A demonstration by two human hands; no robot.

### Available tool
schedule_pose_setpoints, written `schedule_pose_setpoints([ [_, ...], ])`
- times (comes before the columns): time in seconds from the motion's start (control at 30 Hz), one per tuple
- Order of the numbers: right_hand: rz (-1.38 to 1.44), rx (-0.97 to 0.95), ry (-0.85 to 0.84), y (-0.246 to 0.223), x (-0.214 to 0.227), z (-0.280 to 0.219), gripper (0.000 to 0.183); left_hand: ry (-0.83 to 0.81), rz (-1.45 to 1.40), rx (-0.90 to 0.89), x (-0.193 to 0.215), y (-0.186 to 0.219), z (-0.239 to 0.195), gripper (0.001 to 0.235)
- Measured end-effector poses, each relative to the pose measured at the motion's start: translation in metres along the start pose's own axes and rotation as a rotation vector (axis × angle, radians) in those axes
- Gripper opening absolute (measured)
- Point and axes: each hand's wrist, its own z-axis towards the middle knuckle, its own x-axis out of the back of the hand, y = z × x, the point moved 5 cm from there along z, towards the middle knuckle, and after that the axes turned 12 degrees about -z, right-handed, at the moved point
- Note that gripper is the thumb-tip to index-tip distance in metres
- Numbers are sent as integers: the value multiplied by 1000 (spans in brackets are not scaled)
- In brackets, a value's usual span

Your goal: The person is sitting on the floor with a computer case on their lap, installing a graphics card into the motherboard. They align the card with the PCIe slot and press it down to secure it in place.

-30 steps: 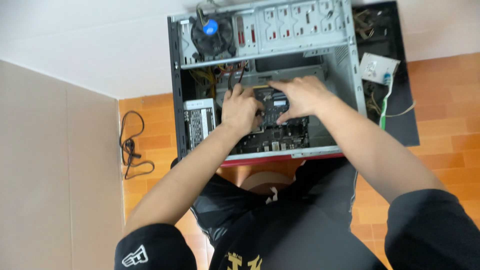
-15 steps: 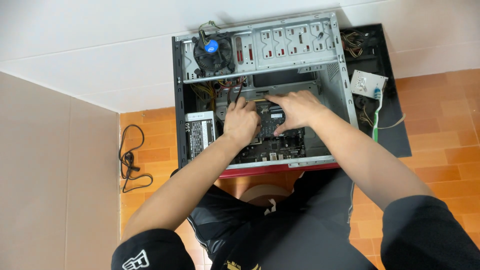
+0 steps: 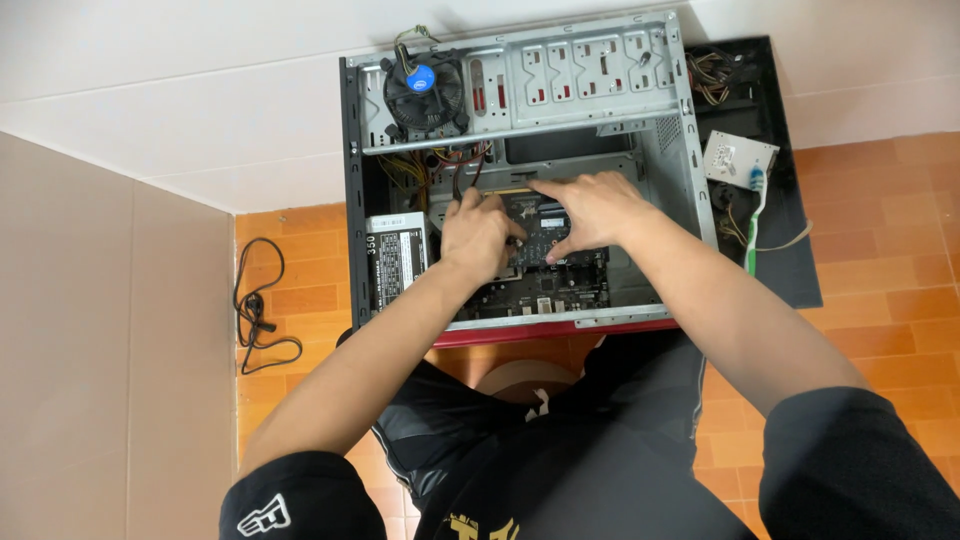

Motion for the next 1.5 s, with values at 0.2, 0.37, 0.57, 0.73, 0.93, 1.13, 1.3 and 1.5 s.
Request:
schedule_pose_setpoints([
  [0.2, -2, 8, 11, 1, -2, 2, 106, 23, 64, -28, 16, 11, -6, 7],
  [0.37, 4, -7, -12, -2, 4, 0, 104, 36, 60, -59, 12, 13, -4, 3],
  [0.57, -4, -14, -3, 1, -3, 3, 107, 27, -13, -23, 25, 15, -7, 13],
  [0.73, -2, -23, -14, 1, -2, 5, 108, 68, 41, -44, 15, 11, -4, 7],
  [0.93, 18, -13, -4, -2, 4, 0, 105, 40, 37, -76, 14, 12, -4, 4],
  [1.13, 12, -10, 4, 1, -1, 3, 107, 71, 2, -42, 19, 11, -4, 15],
  [1.3, 11, 1, -3, 0, 1, 2, 107, 75, 61, -86, 2, 6, 0, 6],
  [1.5, 8, -1, 12, 1, -3, 4, 109, 32, -59, -50, 10, 6, -1, 13],
])
